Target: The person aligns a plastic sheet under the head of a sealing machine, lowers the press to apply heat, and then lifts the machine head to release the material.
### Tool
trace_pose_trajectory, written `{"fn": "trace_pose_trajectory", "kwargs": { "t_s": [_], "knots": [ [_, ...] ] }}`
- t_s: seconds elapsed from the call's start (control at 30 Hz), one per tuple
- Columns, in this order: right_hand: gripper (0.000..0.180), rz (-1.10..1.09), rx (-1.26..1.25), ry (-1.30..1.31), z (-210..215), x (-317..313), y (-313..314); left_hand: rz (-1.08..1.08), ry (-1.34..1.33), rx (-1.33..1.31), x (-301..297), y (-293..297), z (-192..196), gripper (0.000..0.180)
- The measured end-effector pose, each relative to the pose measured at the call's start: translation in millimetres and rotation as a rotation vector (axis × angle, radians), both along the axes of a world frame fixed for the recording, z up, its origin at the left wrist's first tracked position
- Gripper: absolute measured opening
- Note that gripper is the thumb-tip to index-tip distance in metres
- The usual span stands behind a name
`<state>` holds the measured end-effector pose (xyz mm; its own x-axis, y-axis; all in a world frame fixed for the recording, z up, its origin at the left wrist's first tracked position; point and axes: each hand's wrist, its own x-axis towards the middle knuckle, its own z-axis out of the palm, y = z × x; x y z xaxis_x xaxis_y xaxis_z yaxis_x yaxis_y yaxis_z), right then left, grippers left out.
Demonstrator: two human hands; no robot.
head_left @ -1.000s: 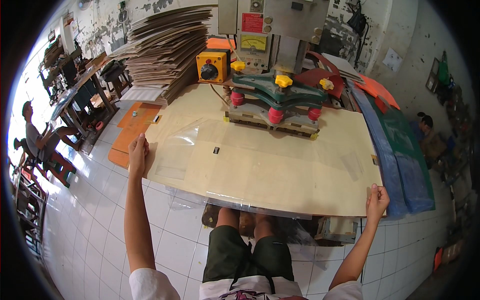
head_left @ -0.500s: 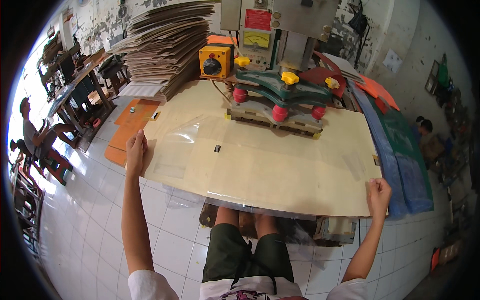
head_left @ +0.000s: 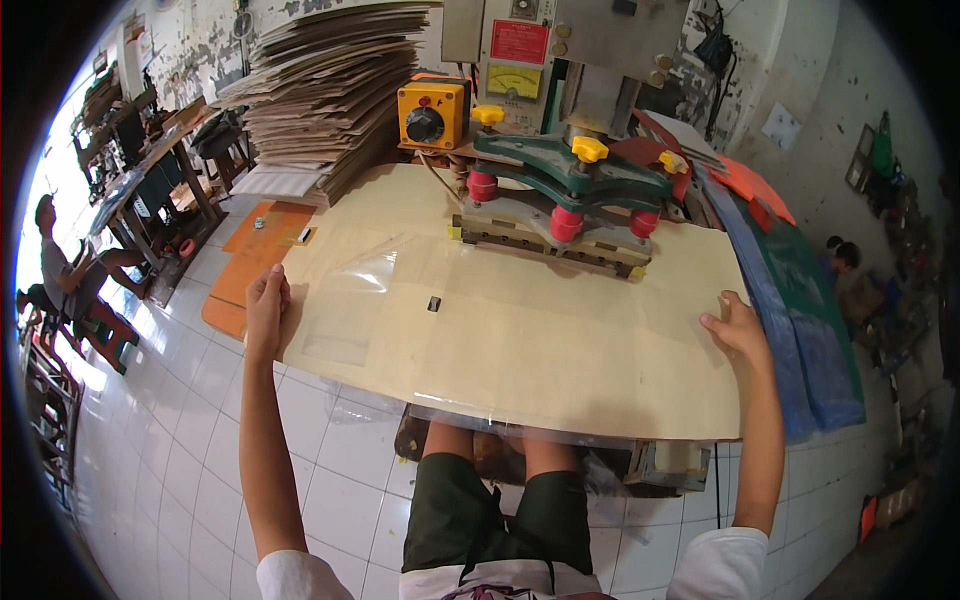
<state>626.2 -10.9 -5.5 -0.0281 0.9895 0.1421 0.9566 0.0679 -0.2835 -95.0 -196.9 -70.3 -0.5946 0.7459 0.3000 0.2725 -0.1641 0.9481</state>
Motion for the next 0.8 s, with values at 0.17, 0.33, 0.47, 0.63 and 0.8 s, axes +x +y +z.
{"fn": "trace_pose_trajectory", "kwargs": {
  "t_s": [0.17, 0.33, 0.47, 0.63, 0.8],
  "knots": [
    [0.053, 0.019, 0.036, 0.126, 6.9, -17.6, -18.7, 0.018, -0.04, 0.003, -2.0, 5.0, -9.2, 0.042],
    [0.014, 0.387, 0.527, 0.122, 23.9, -79.0, -105.9, 0.02, 0.01, -0.026, -4.7, -2.9, -5.4, 0.042],
    [0.019, 0.705, 0.819, -0.294, 37.7, -112.8, -172.8, 0.039, -0.027, -0.033, -0.2, 1.6, -5.9, 0.042],
    [0.02, 0.91, 0.964, -0.277, 41.8, -114.8, -213.3, 0.036, -0.018, -0.037, 2.8, -2.2, -1.0, 0.041],
    [0.014, 0.806, 1.128, -0.051, 43.5, -84.3, -219.7, 0.035, -0.013, -0.04, -0.4, -2.3, -2.2, 0.041]
  ]
}}
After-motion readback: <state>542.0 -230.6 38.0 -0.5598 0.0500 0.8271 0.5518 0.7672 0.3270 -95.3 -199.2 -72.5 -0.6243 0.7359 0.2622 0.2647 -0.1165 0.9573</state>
